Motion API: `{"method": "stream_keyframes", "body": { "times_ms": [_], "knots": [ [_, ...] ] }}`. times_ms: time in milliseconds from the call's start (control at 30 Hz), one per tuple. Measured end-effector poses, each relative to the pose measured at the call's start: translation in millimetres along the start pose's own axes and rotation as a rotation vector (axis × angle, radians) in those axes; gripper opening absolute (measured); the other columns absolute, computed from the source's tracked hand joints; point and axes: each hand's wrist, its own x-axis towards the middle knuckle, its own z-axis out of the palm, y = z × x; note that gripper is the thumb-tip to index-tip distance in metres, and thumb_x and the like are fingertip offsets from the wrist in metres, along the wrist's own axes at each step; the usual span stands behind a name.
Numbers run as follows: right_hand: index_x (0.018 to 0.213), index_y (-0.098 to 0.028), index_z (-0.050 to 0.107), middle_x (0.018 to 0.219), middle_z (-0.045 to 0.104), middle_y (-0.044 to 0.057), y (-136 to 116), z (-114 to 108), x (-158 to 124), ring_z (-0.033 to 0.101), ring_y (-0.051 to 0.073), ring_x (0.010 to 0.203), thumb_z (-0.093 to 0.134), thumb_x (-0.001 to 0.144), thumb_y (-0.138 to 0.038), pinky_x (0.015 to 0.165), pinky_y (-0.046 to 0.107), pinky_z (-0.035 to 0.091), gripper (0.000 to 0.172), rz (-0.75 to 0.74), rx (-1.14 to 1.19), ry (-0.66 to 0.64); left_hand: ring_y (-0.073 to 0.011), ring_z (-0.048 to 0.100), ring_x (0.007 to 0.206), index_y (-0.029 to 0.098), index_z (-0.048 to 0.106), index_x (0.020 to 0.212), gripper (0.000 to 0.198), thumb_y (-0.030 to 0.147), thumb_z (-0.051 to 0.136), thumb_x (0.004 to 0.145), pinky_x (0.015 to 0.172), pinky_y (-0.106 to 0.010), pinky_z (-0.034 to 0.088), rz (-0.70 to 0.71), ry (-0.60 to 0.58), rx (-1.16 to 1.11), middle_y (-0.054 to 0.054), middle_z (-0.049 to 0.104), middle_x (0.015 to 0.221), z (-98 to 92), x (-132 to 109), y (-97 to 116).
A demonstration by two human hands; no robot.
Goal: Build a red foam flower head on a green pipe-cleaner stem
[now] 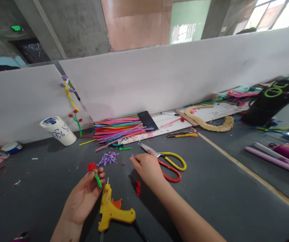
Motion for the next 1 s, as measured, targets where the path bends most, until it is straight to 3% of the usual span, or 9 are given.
{"method": "stream_keyframes", "body": {
  "times_ms": [67, 167, 300, 400, 533, 633, 733, 833, 1000],
  "knots": [
    [0.086, -0.018, 0.066, 0.086, 0.067, 0.002, -5, 9, -7, 0.060, 0.017, 0.079, 0.060, 0.087, -0.023, 0.081, 0.036, 0.047, 0.008, -0.026, -0.023, -0.031, -0.0140, 0.070, 0.066, 0.010, 0.076, 0.069, 0.009, 0.002, 0.073, 0.064, 0.059, -0.021, 0.059, 0.014, -0.011, 0.030, -0.008, 0.076, 0.075, 1.9, -2, -3],
    [0.090, -0.021, 0.069, 0.087, 0.067, 0.001, -14, 25, -20, 0.057, 0.014, 0.069, 0.065, 0.077, -0.020, 0.068, 0.027, 0.046, 0.013, -0.076, 0.013, -0.145, -0.0127, 0.069, 0.065, 0.011, 0.078, 0.072, 0.023, 0.010, 0.086, 0.051, 0.058, -0.017, 0.056, 0.035, -0.032, 0.073, -0.007, 0.077, 0.076, 7.2, -5, -10],
    [0.078, -0.019, 0.069, 0.074, 0.065, 0.000, -24, 44, -34, 0.056, 0.013, 0.067, 0.059, 0.082, -0.025, 0.063, 0.023, 0.043, 0.013, -0.093, 0.101, -0.244, -0.0117, 0.067, 0.068, 0.013, 0.079, 0.072, 0.034, 0.020, 0.092, 0.041, 0.064, -0.017, 0.055, 0.062, -0.047, 0.127, -0.005, 0.076, 0.076, 14.4, -14, -17],
    [0.075, -0.018, 0.066, 0.074, 0.063, -0.001, -27, 49, -39, 0.057, 0.013, 0.070, 0.055, 0.081, -0.021, 0.066, 0.022, 0.044, 0.013, -0.078, 0.151, -0.241, -0.0107, 0.065, 0.069, 0.015, 0.079, 0.072, 0.032, 0.022, 0.091, 0.043, 0.065, -0.016, 0.053, 0.089, -0.059, 0.179, -0.002, 0.074, 0.073, 17.3, -22, -19],
    [0.070, -0.018, 0.062, 0.064, 0.058, -0.003, -25, 48, -40, 0.053, 0.011, 0.060, 0.054, 0.078, -0.020, 0.056, 0.020, 0.042, 0.012, -0.064, 0.181, -0.288, -0.0102, 0.059, 0.062, 0.016, 0.078, 0.069, 0.024, 0.026, 0.088, 0.050, 0.057, -0.017, 0.050, 0.128, -0.101, 0.272, 0.000, 0.068, 0.067, 18.1, -28, -19],
    [0.064, -0.018, 0.061, 0.055, 0.052, -0.004, -25, 42, -38, 0.049, 0.010, 0.053, 0.053, 0.083, -0.026, 0.052, 0.021, 0.039, 0.022, -0.083, 0.155, -0.257, -0.0098, 0.057, 0.062, 0.018, 0.075, 0.062, 0.015, 0.024, 0.086, 0.053, 0.058, -0.017, 0.049, 0.225, -0.105, 0.344, 0.001, 0.066, 0.065, 15.1, -27, -18],
    [0.082, -0.018, 0.064, 0.067, 0.057, -0.002, -27, 33, -35, 0.049, 0.011, 0.058, 0.049, 0.086, -0.021, 0.056, 0.022, 0.040, 0.016, -0.136, 0.133, -0.141, -0.0082, 0.055, 0.058, 0.021, 0.076, 0.065, 0.012, 0.019, 0.084, 0.056, 0.050, -0.013, 0.044, 0.351, -0.088, 0.441, 0.002, 0.069, 0.069, 9.3, -27, -17],
    [0.104, -0.021, 0.062, 0.093, 0.064, 0.001, -34, 24, -37, 0.058, 0.014, 0.077, 0.054, 0.079, -0.015, 0.072, 0.025, 0.046, 0.026, -0.249, 0.157, -0.105, -0.0069, 0.046, 0.041, 0.021, 0.078, 0.071, 0.013, 0.019, 0.080, 0.059, 0.036, -0.016, 0.036, 0.427, -0.076, 0.558, 0.000, 0.070, 0.064, 6.1, -31, -18],
    [0.102, -0.022, 0.063, 0.100, 0.067, 0.003, -43, 20, -43, 0.060, 0.016, 0.096, 0.065, 0.078, -0.017, 0.088, 0.028, 0.044, 0.024, -0.424, 0.172, -0.123, -0.0100, 0.050, 0.044, 0.022, 0.074, 0.069, 0.005, 0.021, 0.074, 0.065, 0.042, -0.020, 0.040, 0.573, -0.042, 0.687, 0.001, 0.067, 0.063, 10.7, -40, -25]
  ]
}}
